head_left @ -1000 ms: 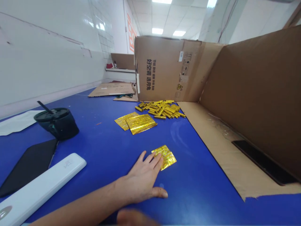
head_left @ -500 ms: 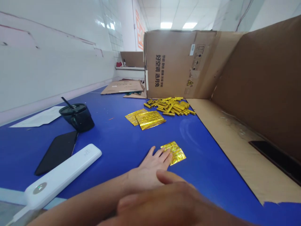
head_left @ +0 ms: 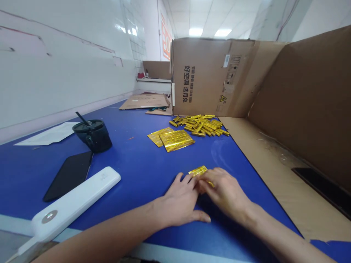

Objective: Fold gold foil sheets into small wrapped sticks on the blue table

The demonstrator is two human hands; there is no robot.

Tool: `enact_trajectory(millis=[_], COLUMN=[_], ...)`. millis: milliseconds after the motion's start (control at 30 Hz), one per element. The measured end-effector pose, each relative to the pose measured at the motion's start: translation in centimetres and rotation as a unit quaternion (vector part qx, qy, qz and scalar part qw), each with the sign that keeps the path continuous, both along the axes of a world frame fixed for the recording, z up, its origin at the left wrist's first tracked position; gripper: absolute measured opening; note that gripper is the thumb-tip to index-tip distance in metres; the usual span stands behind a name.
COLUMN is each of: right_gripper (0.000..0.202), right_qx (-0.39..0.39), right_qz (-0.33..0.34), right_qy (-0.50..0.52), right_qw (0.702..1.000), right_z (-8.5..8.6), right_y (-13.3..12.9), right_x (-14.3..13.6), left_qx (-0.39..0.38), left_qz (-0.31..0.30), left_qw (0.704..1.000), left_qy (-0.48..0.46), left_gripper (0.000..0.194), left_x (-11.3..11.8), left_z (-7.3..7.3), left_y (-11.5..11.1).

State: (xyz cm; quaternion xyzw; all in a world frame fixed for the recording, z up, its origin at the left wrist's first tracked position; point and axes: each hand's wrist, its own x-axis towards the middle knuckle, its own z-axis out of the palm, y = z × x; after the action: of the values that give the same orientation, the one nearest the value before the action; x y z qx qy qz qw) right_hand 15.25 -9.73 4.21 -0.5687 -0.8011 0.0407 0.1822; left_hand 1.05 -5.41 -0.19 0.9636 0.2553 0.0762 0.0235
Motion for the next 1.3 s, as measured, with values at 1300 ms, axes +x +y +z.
enact_trajectory(millis=[1300], right_gripper=[0.053], right_qx=[-0.111], right_qz=[0.002], right_qy=[-0.115], right_qw=[0.987], right_z=[-5.4], right_y=[3.4], right_x=[6.8], left_qx=[-0.033], left_qz=[-0.024], left_qw=[0.999], left_qy=[0.016], left_gripper=[0.076], left_x=[-0.2], left_z=[0.2], left_y=[0.4])
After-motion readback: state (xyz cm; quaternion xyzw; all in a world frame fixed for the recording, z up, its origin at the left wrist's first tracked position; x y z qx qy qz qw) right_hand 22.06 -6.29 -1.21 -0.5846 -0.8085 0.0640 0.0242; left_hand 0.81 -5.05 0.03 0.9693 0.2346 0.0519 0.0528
